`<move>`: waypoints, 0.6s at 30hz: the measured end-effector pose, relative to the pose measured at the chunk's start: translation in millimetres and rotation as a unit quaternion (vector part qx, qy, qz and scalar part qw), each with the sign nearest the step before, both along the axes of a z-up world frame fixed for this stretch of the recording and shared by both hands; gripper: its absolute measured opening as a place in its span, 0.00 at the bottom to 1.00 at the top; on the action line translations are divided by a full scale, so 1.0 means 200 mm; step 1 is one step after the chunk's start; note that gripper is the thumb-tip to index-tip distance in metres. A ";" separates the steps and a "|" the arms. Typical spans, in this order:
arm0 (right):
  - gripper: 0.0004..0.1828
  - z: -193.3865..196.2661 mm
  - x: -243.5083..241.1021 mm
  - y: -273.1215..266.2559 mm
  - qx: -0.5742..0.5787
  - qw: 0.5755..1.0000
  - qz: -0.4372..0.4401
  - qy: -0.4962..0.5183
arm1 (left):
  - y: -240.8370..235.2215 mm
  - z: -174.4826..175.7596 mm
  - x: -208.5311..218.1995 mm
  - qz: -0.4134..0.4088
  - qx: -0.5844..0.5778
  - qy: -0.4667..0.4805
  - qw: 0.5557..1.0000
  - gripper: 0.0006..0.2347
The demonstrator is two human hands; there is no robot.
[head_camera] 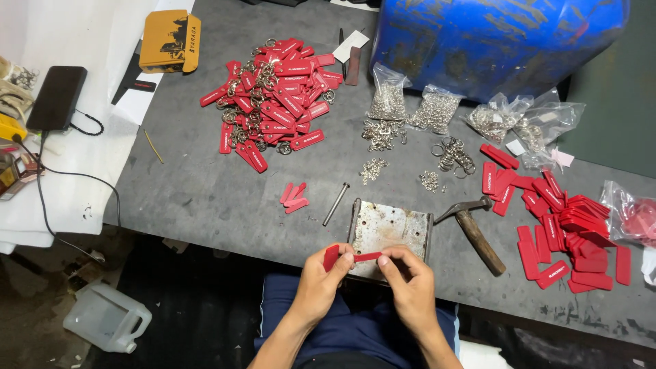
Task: Assembling red leather key tags by inserting metal hardware and securing it with a hammer on a metal jig
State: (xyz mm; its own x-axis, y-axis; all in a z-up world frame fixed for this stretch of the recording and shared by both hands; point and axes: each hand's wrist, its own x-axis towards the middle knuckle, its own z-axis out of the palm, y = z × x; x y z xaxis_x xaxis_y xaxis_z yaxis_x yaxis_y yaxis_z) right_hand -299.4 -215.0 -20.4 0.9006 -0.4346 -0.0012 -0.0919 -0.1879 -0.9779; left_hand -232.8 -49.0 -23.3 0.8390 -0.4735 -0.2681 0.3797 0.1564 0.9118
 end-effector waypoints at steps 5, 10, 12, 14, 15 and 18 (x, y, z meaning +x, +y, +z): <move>0.07 0.03 -0.01 -0.01 0.004 0.999 -0.008 0.042 | 0.01 0.17 0.04 0.042 0.205 -0.179 0.961 0.09; 0.06 0.08 -0.01 0.04 0.013 1.000 0.022 0.010 | -0.02 0.18 0.01 0.002 0.265 -0.290 0.920 0.06; 0.06 0.06 0.00 0.03 0.028 0.999 0.022 0.010 | -0.02 0.15 0.02 -0.008 0.272 -0.301 0.914 0.07; 0.06 0.03 -0.01 0.02 0.090 0.995 0.039 0.022 | -0.02 0.14 0.02 -0.014 0.267 -0.264 0.927 0.04; 0.06 0.02 -0.01 0.01 0.089 0.995 0.039 0.021 | -0.03 0.13 0.02 -0.014 0.267 -0.265 0.927 0.04; 0.06 -0.02 -0.01 -0.01 0.435 0.895 0.098 0.015 | -0.04 0.10 0.02 -0.014 0.205 -0.212 0.955 0.02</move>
State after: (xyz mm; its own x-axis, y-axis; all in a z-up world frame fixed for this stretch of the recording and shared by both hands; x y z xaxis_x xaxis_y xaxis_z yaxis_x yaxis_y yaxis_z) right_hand -301.8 -217.2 -24.3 0.9534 -0.0918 -0.2873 -0.1683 0.6286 -0.7593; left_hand -229.0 -57.3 -2.7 0.9015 -0.4262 -0.0748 -0.0390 -0.2522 0.9669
